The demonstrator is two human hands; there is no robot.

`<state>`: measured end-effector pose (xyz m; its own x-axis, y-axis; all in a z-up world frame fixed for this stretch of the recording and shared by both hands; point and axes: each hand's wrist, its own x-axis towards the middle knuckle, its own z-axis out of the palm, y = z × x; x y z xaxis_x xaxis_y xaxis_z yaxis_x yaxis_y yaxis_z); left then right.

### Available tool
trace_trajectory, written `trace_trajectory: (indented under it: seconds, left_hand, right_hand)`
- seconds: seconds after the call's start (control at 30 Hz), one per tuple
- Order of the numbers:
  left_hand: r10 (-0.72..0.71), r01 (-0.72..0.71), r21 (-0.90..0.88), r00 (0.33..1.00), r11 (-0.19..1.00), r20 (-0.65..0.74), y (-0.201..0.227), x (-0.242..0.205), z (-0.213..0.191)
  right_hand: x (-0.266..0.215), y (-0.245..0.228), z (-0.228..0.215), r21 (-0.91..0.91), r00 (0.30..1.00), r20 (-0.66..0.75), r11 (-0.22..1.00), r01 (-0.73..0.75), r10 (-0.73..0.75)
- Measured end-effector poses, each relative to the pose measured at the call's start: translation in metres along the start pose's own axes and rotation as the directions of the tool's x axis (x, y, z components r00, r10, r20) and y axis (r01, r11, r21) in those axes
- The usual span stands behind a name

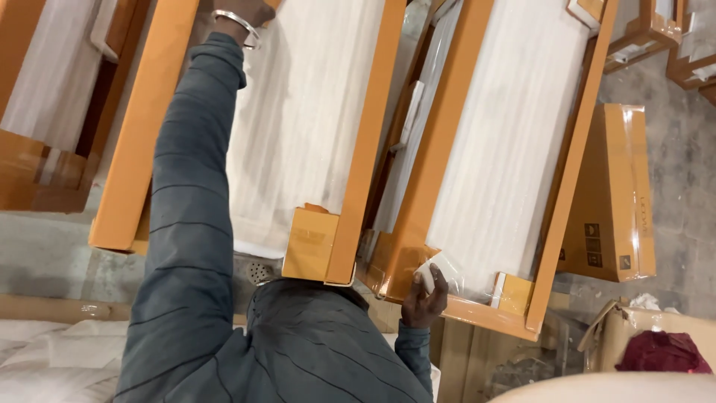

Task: Applying cardboard corners and tape to furniture panels for shipment.

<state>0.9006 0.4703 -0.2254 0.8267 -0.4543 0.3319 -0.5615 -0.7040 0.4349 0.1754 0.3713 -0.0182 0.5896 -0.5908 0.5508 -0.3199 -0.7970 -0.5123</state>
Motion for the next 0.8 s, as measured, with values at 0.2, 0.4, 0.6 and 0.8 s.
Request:
trace_trajectory:
  seconds: [0.2,0.4,0.6,0.8]
  left_hand:
    - [-0.123,0.134,-0.084,0.984,0.987,0.127,0.033,-0.041,-0.119]
    - [0.033,-0.03,-0.131,0.999,0.991,0.026,0.004,-0.124,-0.205]
    - [0.247,-0.226,-0.342,0.969,0.912,0.02,0.032,-0.269,-0.357]
    - [0.389,-0.342,-0.245,0.904,0.907,0.176,0.074,-0.409,-0.444]
  right_hand:
    - [0.002,-0.002,-0.001,0.032,1.0,0.014,0.999,0.013,-0.013]
    - [0.009,-0.008,0.003,-0.021,0.999,-0.008,0.999,0.04,-0.04]
    - [0.013,-0.016,0.001,0.127,0.999,-0.005,0.991,-0.039,0.04]
    - [0.011,-0.009,0.01,0.155,1.0,-0.011,0.988,-0.003,0.005]
